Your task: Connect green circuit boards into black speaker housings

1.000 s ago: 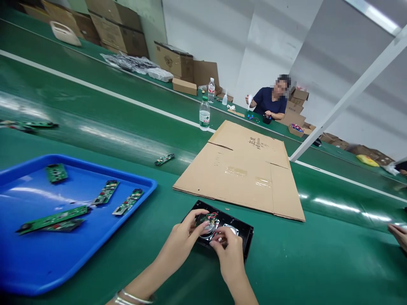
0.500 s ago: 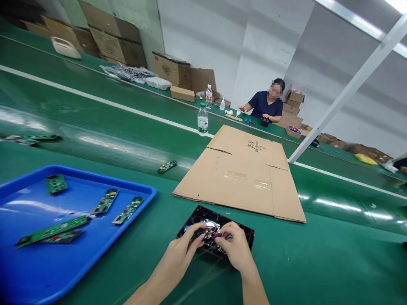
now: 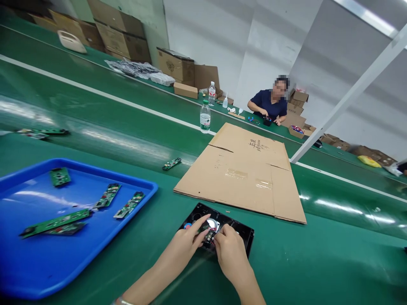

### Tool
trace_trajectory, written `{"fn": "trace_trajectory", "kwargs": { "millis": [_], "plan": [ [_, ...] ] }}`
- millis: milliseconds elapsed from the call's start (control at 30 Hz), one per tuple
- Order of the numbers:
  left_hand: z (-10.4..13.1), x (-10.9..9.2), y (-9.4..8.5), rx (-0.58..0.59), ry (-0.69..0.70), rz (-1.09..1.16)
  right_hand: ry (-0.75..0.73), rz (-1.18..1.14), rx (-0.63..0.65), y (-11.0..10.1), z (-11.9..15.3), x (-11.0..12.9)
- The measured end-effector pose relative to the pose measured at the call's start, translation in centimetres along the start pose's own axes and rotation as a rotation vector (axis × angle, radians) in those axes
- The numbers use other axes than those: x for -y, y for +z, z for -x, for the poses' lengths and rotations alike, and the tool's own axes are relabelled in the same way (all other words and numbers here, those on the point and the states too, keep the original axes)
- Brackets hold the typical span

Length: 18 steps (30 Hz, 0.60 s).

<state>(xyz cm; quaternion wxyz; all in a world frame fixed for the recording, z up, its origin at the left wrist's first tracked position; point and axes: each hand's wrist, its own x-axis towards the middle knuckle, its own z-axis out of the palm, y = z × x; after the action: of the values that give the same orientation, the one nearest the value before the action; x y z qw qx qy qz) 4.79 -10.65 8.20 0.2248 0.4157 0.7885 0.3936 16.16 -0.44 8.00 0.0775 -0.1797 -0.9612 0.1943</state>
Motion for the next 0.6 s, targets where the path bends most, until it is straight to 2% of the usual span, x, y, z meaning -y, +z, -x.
{"fn": "trace_trajectory", "kwargs": {
  "millis": [167,300,433,500,600],
  "plan": [
    [-0.4,-1.0,-0.7,0.063,0.014,-0.146,-0.073,0.122,-0.049,0.6,-0.1,-0.3],
    [-0.6,-1.2,-0.5,0.079,0.012,-0.160,-0.107,0.171,-0.062,0.9,-0.1,-0.4],
    [-0.6,-0.9,-0.4,0.093,0.055,-0.012,-0.104,0.162,-0.095,1.4,0.0,-0.5],
    [-0.7,-0.6,-0.7,0.108,0.079,0.107,-0.043,0.105,-0.092,1.6,0.0,-0.7],
    [-0.7,-0.2,-1.5,0.180,0.113,0.264,0.098,-0.098,-0.083,1.3,0.0,-0.8]
  ]
}}
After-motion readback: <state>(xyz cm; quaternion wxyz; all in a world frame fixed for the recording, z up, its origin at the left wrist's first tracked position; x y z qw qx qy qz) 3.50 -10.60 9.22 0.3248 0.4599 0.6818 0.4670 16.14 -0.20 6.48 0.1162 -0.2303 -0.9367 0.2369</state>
